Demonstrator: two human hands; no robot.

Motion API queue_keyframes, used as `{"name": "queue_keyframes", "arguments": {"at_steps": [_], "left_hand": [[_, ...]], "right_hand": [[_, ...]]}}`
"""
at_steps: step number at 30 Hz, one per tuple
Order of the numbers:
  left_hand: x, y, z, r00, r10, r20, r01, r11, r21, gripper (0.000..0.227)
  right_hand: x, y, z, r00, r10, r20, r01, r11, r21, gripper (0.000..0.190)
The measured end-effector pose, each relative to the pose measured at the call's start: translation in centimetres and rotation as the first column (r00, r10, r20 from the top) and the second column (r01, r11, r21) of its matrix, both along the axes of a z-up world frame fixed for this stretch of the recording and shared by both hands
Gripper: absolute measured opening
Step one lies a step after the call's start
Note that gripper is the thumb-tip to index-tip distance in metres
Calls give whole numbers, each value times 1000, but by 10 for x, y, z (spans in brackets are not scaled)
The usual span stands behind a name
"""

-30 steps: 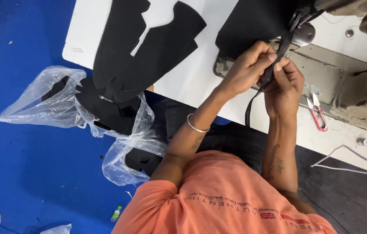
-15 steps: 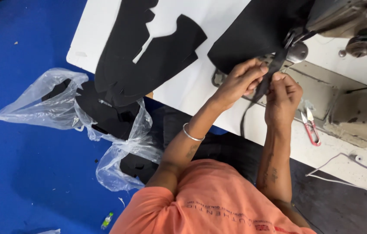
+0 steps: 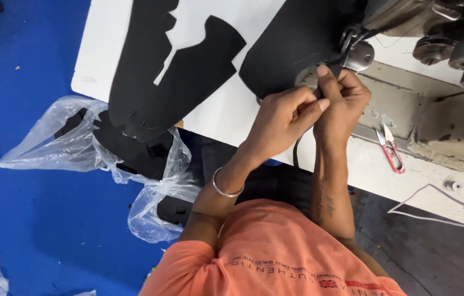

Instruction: The person stitches a leather strap onto a shoe upper component using an industrial sewing machine.

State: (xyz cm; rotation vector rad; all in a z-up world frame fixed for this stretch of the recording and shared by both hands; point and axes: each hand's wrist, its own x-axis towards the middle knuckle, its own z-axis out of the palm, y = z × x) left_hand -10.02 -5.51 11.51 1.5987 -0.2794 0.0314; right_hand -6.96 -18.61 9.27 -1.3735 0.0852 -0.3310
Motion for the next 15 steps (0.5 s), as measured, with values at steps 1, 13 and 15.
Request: {"name": "queue_keyframes", "arguments": {"at_steps": [1, 13, 15], "left_hand": [[0, 0, 8, 986, 126, 109, -140, 982, 130, 23], [106, 18, -20, 893, 255, 371, -386, 858, 339, 68], [110, 24, -15, 890, 247, 383, -372, 879, 298, 59]], "right_hand": [[-2, 1, 3, 1000, 11, -27, -11, 1000, 18, 29], [-4, 6, 6, 991, 127, 28, -128, 992, 8, 21], [-4, 10, 6, 992, 123, 30, -122, 992, -21, 23]]}}
